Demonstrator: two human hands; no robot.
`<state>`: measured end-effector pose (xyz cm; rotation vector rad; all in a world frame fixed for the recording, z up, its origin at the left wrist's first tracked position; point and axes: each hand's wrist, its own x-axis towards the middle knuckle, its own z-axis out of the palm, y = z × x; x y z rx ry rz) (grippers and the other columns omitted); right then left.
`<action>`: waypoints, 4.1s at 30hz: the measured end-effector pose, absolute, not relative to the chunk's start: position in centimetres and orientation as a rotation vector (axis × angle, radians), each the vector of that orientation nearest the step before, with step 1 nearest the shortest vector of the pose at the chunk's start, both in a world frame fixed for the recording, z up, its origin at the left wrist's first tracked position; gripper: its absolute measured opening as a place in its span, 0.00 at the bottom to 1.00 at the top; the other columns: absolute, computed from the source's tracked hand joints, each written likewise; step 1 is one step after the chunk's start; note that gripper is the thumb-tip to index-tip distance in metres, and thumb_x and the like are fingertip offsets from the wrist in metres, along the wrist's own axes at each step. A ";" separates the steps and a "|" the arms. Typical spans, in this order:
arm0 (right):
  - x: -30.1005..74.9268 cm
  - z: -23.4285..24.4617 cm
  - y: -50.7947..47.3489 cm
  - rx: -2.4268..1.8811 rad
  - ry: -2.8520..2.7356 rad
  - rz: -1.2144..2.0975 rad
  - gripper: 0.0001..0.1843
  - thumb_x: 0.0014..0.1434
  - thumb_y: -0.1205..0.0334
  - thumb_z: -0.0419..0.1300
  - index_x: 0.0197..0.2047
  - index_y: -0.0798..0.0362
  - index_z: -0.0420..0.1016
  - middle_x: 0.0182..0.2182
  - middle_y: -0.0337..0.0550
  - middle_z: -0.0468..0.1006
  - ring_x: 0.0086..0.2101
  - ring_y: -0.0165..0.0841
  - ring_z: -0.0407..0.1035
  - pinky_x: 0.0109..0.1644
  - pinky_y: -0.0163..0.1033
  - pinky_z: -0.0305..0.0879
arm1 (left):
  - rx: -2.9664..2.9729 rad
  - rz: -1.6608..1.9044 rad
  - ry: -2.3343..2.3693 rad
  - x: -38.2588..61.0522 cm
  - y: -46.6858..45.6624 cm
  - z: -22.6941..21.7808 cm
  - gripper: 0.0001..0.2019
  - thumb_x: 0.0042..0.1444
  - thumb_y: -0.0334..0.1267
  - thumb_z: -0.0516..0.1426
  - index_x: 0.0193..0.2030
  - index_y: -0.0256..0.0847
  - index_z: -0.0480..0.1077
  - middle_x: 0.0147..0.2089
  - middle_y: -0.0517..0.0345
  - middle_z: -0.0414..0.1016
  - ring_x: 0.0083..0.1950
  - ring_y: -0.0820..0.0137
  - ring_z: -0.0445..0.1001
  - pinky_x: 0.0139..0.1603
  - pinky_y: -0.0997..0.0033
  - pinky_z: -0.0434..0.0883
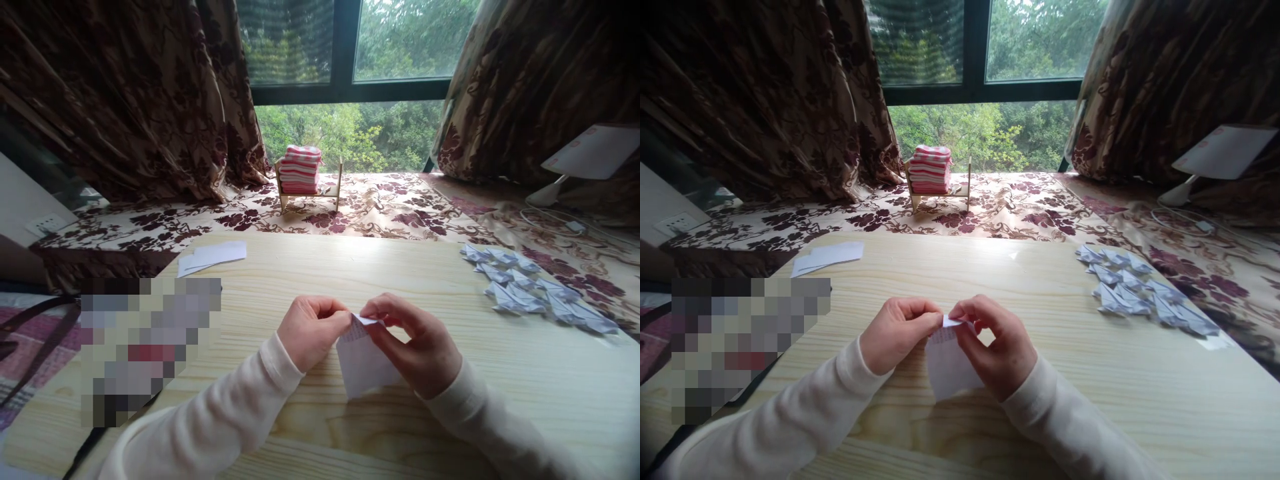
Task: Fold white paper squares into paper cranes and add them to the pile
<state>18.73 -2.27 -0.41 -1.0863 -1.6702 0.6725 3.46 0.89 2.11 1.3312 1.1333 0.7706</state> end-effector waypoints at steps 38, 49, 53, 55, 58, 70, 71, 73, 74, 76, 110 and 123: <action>19.5 0.1 -1.9 -0.942 -1.864 0.242 0.14 0.55 0.75 0.55 0.42 0.52 0.75 0.31 0.44 0.71 0.30 0.29 0.68 0.30 0.33 0.66 | 1.283 0.655 1.025 3.1 1.2 2.0 0.10 0.41 0.40 0.56 0.22 0.33 0.72 0.18 0.61 0.66 0.22 0.76 0.63 0.26 0.76 0.61; 19.2 -0.5 -1.7 -0.972 -1.708 0.528 0.07 0.57 0.70 0.56 0.36 0.52 0.75 0.28 0.43 0.72 0.28 0.30 0.68 0.27 0.35 0.66 | 1.304 0.715 1.048 3.2 1.2 2.0 0.11 0.41 0.40 0.55 0.24 0.32 0.73 0.20 0.60 0.66 0.24 0.75 0.60 0.26 0.75 0.58; 19.0 -0.2 -1.9 -0.972 -1.730 0.418 0.08 0.56 0.72 0.57 0.38 0.53 0.72 0.28 0.42 0.71 0.28 0.29 0.66 0.28 0.35 0.66 | 1.330 0.725 1.083 3.3 0.9 2.2 0.09 0.40 0.37 0.55 0.20 0.33 0.71 0.18 0.62 0.64 0.22 0.76 0.59 0.24 0.76 0.57; 19.0 0.1 -2.1 -0.950 -1.787 0.289 0.10 0.55 0.75 0.57 0.39 0.54 0.72 0.30 0.43 0.70 0.29 0.29 0.65 0.29 0.35 0.66 | 1.348 0.743 1.110 3.3 0.8 2.3 0.08 0.39 0.36 0.54 0.18 0.33 0.70 0.17 0.62 0.63 0.22 0.77 0.59 0.23 0.77 0.56; 19.1 0.6 -2.6 -0.913 -1.937 0.073 0.14 0.53 0.78 0.56 0.42 0.54 0.72 0.32 0.45 0.70 0.32 0.30 0.65 0.31 0.36 0.64 | 1.318 0.761 1.131 3.2 0.8 2.3 0.08 0.39 0.35 0.54 0.16 0.34 0.68 0.15 0.63 0.62 0.21 0.77 0.60 0.23 0.77 0.57; 19.1 1.0 -2.6 -0.851 -2.099 -0.191 0.14 0.54 0.77 0.55 0.43 0.58 0.73 0.31 0.50 0.70 0.31 0.33 0.63 0.30 0.38 0.62 | 1.020 0.713 1.105 3.4 1.3 2.4 0.08 0.35 0.38 0.57 0.17 0.34 0.69 0.14 0.64 0.65 0.17 0.78 0.63 0.20 0.78 0.64; 19.1 1.1 -2.6 -0.851 -2.103 -0.197 0.14 0.54 0.77 0.55 0.43 0.58 0.73 0.31 0.50 0.71 0.31 0.33 0.63 0.30 0.38 0.62 | 1.010 0.708 1.100 3.3 1.3 2.4 0.09 0.35 0.39 0.58 0.18 0.34 0.69 0.15 0.63 0.66 0.17 0.78 0.64 0.20 0.77 0.65; 19.0 1.1 -2.6 -0.854 -2.111 -0.208 0.13 0.55 0.76 0.55 0.42 0.57 0.74 0.31 0.50 0.71 0.31 0.33 0.63 0.30 0.38 0.62 | 0.998 0.707 1.091 3.3 1.4 2.4 0.09 0.35 0.40 0.58 0.20 0.34 0.70 0.15 0.63 0.67 0.18 0.77 0.65 0.21 0.76 0.66; 19.0 1.1 -2.6 -0.855 -2.114 -0.212 0.13 0.55 0.76 0.55 0.42 0.56 0.74 0.31 0.49 0.71 0.30 0.33 0.63 0.31 0.38 0.62 | 0.991 0.710 1.086 3.2 1.4 2.4 0.10 0.35 0.40 0.59 0.20 0.34 0.71 0.15 0.62 0.67 0.18 0.77 0.65 0.21 0.76 0.66; 19.0 1.2 -2.6 -0.863 -2.120 -0.216 0.14 0.55 0.75 0.55 0.43 0.55 0.74 0.31 0.48 0.72 0.30 0.33 0.64 0.31 0.38 0.63 | 0.975 0.716 1.074 3.2 1.4 2.4 0.10 0.35 0.40 0.59 0.20 0.33 0.71 0.16 0.62 0.68 0.18 0.77 0.66 0.22 0.77 0.67; 19.4 1.2 -2.1 -0.841 -2.130 -0.271 0.18 0.58 0.73 0.52 0.49 0.47 0.71 0.33 0.46 0.74 0.31 0.32 0.66 0.32 0.37 0.65 | 0.938 0.730 0.947 2.9 1.1 2.8 0.12 0.33 0.35 0.63 0.28 0.32 0.75 0.22 0.58 0.73 0.27 0.73 0.70 0.32 0.71 0.69; 20.1 0.2 -1.5 -1.097 -1.788 0.391 0.07 0.58 0.63 0.55 0.36 0.54 0.73 0.33 0.45 0.73 0.33 0.32 0.68 0.35 0.38 0.68 | 1.228 0.870 0.978 3.6 0.4 2.3 0.08 0.39 0.31 0.60 0.29 0.33 0.75 0.27 0.56 0.76 0.30 0.71 0.72 0.32 0.74 0.68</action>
